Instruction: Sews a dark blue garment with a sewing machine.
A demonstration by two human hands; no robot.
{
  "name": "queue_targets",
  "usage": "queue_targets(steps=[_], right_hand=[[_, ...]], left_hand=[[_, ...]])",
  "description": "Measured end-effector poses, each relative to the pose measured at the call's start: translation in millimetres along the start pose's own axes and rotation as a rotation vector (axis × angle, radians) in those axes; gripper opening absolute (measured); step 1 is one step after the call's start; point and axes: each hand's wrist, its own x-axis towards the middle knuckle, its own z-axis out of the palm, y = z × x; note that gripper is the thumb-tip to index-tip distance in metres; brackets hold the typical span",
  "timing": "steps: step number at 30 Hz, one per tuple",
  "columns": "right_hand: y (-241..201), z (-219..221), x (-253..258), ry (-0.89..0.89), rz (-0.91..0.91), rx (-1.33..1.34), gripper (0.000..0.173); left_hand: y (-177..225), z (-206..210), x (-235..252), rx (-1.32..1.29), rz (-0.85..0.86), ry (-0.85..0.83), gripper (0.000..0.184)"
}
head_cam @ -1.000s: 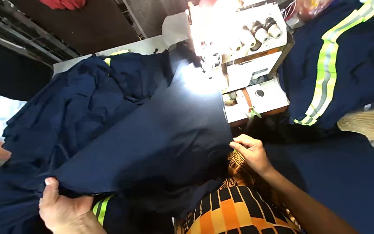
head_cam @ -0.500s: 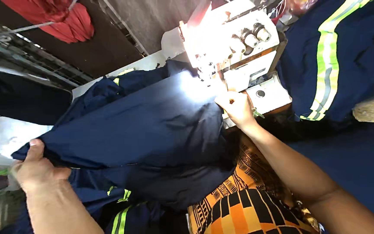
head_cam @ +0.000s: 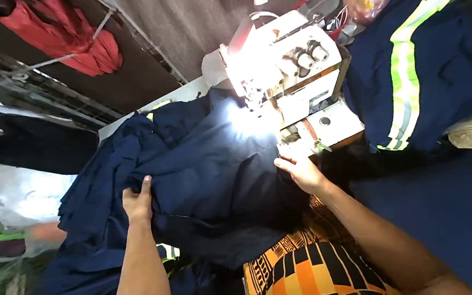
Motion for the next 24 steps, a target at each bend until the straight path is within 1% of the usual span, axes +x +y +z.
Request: queue_targets(steps=[1,3,4,5,6,8,9,10,11,12,13,14,15,16,17,18,19,20,21,22,23,24], right_hand=[[-5,-4,-4,-0.024,0.018,0.012,0.016],[-18,-14,-10,-0.081,0.035,-0.008,0.014],[-27,-21,-13,-0.129,0.034,-0.041,0.013],[-38,-28,-16,-0.190,0.036,-0.087,0.013],[-48,-36,-18,-0.266,0.029,-0.137,0.013],[-61,-55,-21,-0.483,0.003,-0.170,0.015],[-62,-65,-22,-0.607,-0.010,-0.170,0.020],[-60,-75,-25,-0.729,-0.022,-0.160,0.028],[-58,-84,-32,-0.855,-0.006,-0.126,0.040],[-56,-92,-44,-0.924,0.063,-0.088,0.046],[-54,-99,-59,-0.969,0.162,-0.051,0.047],[-54,-107,-76,-0.968,0.301,-0.049,0.047],[-55,-117,-90,-0.931,0.433,-0.128,0.046],[-57,-130,-100,-0.875,0.555,-0.297,0.045],[-57,-145,-103,-0.801,0.672,-0.548,0.040],[-51,-161,-104,-0.674,0.793,-0.822,0.039],[-37,-177,-107,-0.522,0.847,-1.107,0.041],[-24,-190,-111,-0.353,0.866,-1.372,0.040],[-19,-195,-115,-0.150,0.832,-1.538,0.035],[-22,-194,-117,0.050,0.701,-1.579,0.030],[-29,-187,-114,0.200,0.520,-1.517,0.031],[-38,-173,-107,0.279,0.350,-1.401,0.035]], left_hand=[[0,-7,-7,-0.092,0.015,-0.052,0.077],[-5,-26,-15,-0.191,0.074,-0.129,0.094],[-7,-39,-17,-0.233,0.086,-0.149,0.103],[-8,-54,-17,-0.284,0.084,-0.148,0.106],[-6,-71,-15,-0.333,0.085,-0.139,0.103],[-1,-110,-6,-0.365,0.095,-0.145,0.081],[-1,-129,1,-0.356,0.103,-0.159,0.068],[-1,-145,9,-0.333,0.115,-0.160,0.060],[-7,-156,22,-0.316,0.136,-0.134,0.056],[-15,-163,36,-0.294,0.156,-0.097,0.053],[-17,-161,45,-0.251,0.157,-0.066,0.051],[-9,-153,47,-0.179,0.132,-0.056,0.053],[3,-141,44,-0.092,0.091,-0.067,0.056],[12,-125,42,-0.004,0.058,-0.086,0.059],[10,-107,41,0.077,0.044,-0.109,0.063],[4,-88,37,0.159,0.052,-0.138,0.068],[-4,-66,33,0.265,0.062,-0.143,0.067],[-12,-44,28,0.388,0.063,-0.119,0.060],[-17,-24,25,0.508,0.065,-0.063,0.053],[-18,-11,23,0.606,0.072,-0.015,0.050],[-17,-3,23,0.658,0.083,0.010,0.049],[-18,-1,24,0.667,0.081,0.019,0.049]])
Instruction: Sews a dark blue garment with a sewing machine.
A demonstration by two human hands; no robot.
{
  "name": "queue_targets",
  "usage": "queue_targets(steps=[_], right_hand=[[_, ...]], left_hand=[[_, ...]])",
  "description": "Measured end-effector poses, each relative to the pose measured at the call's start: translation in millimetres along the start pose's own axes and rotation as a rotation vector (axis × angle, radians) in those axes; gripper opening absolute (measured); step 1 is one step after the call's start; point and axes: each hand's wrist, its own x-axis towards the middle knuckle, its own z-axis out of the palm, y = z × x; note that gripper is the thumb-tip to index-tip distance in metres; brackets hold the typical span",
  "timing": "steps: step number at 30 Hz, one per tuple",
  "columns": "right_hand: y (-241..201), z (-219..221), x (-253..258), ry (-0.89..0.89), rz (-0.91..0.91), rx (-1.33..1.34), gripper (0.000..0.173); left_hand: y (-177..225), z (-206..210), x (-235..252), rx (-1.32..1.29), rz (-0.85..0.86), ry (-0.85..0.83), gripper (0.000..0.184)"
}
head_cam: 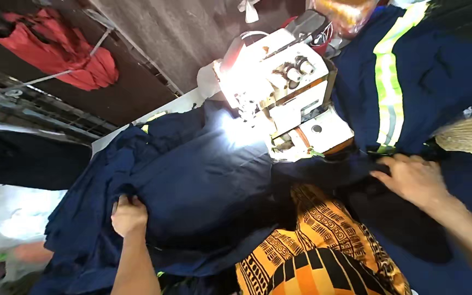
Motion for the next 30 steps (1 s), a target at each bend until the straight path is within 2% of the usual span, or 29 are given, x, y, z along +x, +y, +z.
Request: queue_targets(steps=[2,4,5,7,9,11,14,18,21,26,30], right_hand=[[-49,-4,6,0.139,-0.177,0.313,0.039],[-105,6,21,0.255,-0.377,0.468,0.041],[-130,14,32,0.298,-0.475,0.508,0.042],[-169,27,52,0.228,-0.590,0.606,0.043],[-191,31,63,0.052,-0.590,0.709,0.035],[-197,31,63,-0.012,-0.560,0.791,0.030],[-184,35,62,-0.054,-0.547,0.880,0.024],[-176,39,58,-0.033,-0.543,1.014,0.020],[-177,39,54,0.004,-0.513,1.073,0.020],[-178,43,50,0.027,-0.475,1.134,0.023],[-178,49,48,0.068,-0.444,1.138,0.021]], left_hand=[[-4,-3,2,-0.032,-0.123,0.020,0.057],[11,-20,-4,-0.095,-0.275,0.125,0.073],[26,-29,-16,-0.137,-0.267,0.207,0.075],[68,-48,-51,-0.328,-0.033,0.288,0.074],[111,-58,-78,-0.529,0.329,0.198,0.066],[161,-65,-99,-0.591,0.533,0.043,0.057],[223,-56,-118,-0.601,0.710,-0.087,0.050],[273,-38,-120,-0.269,0.718,-0.229,0.060],[282,-37,-115,-0.165,0.705,-0.250,0.062],[277,-39,-112,-0.178,0.733,-0.292,0.061],[272,-34,-111,-0.198,0.785,-0.256,0.061]])
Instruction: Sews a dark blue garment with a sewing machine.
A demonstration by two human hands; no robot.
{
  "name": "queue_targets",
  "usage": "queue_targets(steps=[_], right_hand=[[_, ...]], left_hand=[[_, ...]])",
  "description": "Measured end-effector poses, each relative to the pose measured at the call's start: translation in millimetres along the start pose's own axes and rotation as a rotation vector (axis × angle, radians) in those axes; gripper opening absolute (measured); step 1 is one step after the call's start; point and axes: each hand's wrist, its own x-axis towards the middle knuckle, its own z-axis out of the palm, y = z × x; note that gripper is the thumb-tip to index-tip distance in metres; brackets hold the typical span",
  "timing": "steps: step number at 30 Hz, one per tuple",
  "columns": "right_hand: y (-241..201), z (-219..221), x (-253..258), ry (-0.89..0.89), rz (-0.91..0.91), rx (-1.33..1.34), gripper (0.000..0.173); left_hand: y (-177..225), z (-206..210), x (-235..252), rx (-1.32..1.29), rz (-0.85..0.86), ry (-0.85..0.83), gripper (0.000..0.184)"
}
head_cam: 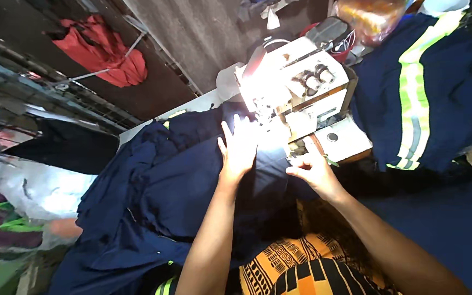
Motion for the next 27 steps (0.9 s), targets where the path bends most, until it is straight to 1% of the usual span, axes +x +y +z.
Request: queue_targets(steps=[6,10,14,16,19,22,27], right_hand=[[0,2,-1,-0.006,0.004,-0.009,0.023],[-5,1,8,0.006,-0.008,-0.037,0.021],[-11,3,24,0.038,-0.037,-0.063,0.021],[-14,4,34,0.044,-0.054,-0.070,0.021],[-20,7,44,0.057,-0.063,-0.096,0.022],[-24,7,51,0.069,-0.062,-0.111,0.021],[-31,6,58,0.079,-0.052,-0.175,0.028]], left_hand=[[2,-4,5,0.036,-0.010,-0.040,0.063],[2,-6,15,0.075,-0.012,-0.059,0.065],[-2,-8,28,0.081,0.003,-0.043,0.060],[-1,-12,39,0.083,-0.022,-0.057,0.057],[-1,-16,59,0.073,-0.092,-0.095,0.060],[-1,-19,69,0.065,-0.118,-0.107,0.059],[-7,-18,80,0.081,-0.158,-0.115,0.057]])
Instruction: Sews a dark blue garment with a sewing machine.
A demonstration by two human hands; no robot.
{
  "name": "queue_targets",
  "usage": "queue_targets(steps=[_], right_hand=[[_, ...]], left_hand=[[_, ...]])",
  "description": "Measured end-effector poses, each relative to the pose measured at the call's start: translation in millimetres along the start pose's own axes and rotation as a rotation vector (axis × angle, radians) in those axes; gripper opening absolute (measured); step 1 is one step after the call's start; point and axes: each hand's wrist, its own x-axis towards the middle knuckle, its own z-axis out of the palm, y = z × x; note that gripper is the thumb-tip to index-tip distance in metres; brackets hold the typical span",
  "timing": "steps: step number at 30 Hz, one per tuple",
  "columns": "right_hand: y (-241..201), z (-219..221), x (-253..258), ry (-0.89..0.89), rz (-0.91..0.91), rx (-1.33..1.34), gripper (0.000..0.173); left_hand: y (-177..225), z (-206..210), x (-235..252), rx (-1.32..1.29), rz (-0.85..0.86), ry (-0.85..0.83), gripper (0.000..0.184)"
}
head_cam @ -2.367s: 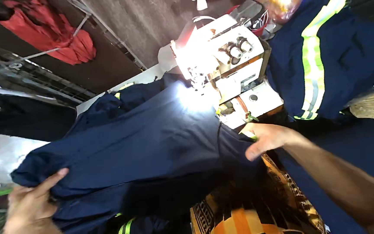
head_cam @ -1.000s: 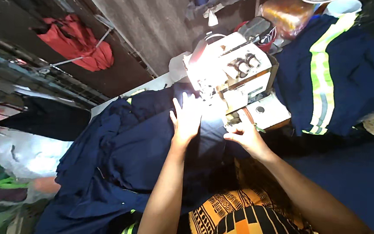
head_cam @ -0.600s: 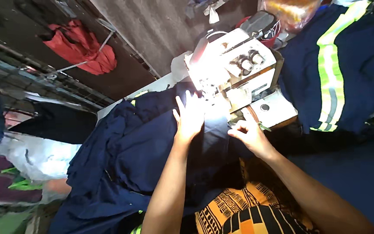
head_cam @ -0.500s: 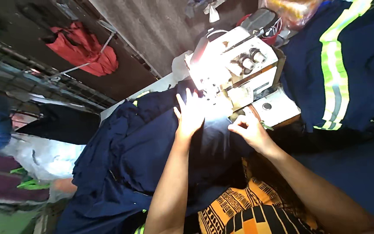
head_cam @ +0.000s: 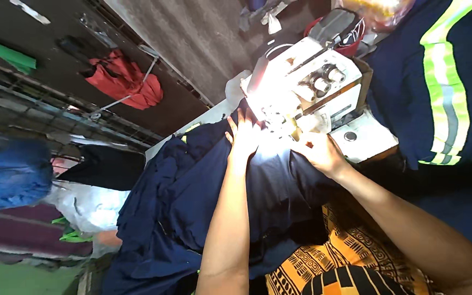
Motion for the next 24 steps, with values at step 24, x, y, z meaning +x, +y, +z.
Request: queue_targets(steps=[24], right_hand=[[23,-40,-22,-0.134,-0.036,-0.039,0.015]], left_hand=[[-54,144,-261,-1.707,-0.565,-0.250,0.022]])
